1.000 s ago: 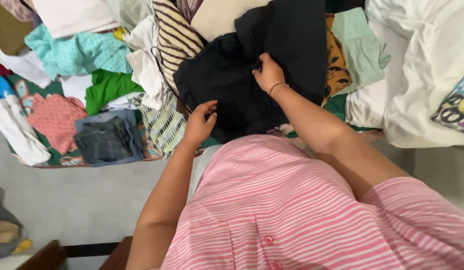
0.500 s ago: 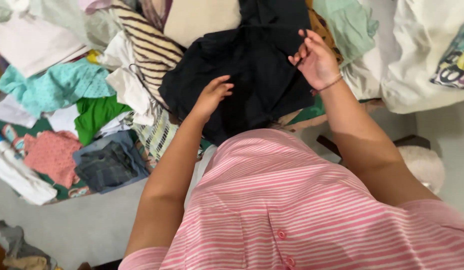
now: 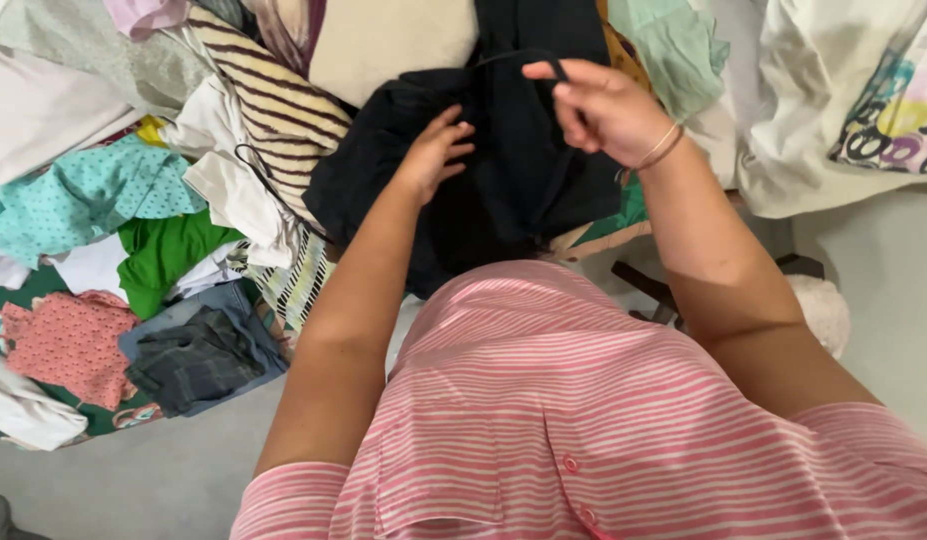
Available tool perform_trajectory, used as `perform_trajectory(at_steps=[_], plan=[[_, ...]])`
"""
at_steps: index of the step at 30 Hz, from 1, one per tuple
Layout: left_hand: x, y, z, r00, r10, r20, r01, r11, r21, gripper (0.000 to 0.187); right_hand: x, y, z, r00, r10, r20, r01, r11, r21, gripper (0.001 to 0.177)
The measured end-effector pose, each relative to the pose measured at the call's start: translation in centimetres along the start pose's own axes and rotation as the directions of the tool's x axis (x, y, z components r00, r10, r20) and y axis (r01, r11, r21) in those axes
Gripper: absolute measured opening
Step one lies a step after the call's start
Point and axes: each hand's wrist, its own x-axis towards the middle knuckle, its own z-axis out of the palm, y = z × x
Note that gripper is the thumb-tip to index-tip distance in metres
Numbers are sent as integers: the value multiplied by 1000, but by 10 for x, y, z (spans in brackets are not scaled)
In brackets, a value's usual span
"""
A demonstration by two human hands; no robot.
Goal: The person folds several garments on a bed, including a pair of light blue jeans, a dark plaid shirt, a black garment, and a light blue polka-dotted top. Each item is smoothed and folded into a compact rectangle and placed in a growing stack.
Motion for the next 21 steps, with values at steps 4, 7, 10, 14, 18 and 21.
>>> perform_trajectory(at_steps=[4,7,10,14,18,21], plan=[[-8,21,5,972,-16,234,90,946,-310,74,21,41,-22,940,-153,-306,-194,499,-845,35],[-6,55,4,909,95,406,143,843,-518,78,35,79,-3,965,23,-261,-253,330,-909,28],[-4,96,-5,932,242,271,8,733,-680,63,31,114,-1,881,188,-435,-464,154,-873,25],[54,93,-60,889,457,-3,-298,575,-762,20,0,143,-35,802,240,-546,-550,-58,-833,26],[-9,129,-88,861,481,-163,-453,581,-677,23,-13,136,-33,920,112,-375,-382,49,-923,25],[-80,131,-110,812,487,-322,-581,619,-529,26,-10,125,-20,859,126,-497,-501,-1,-866,26]])
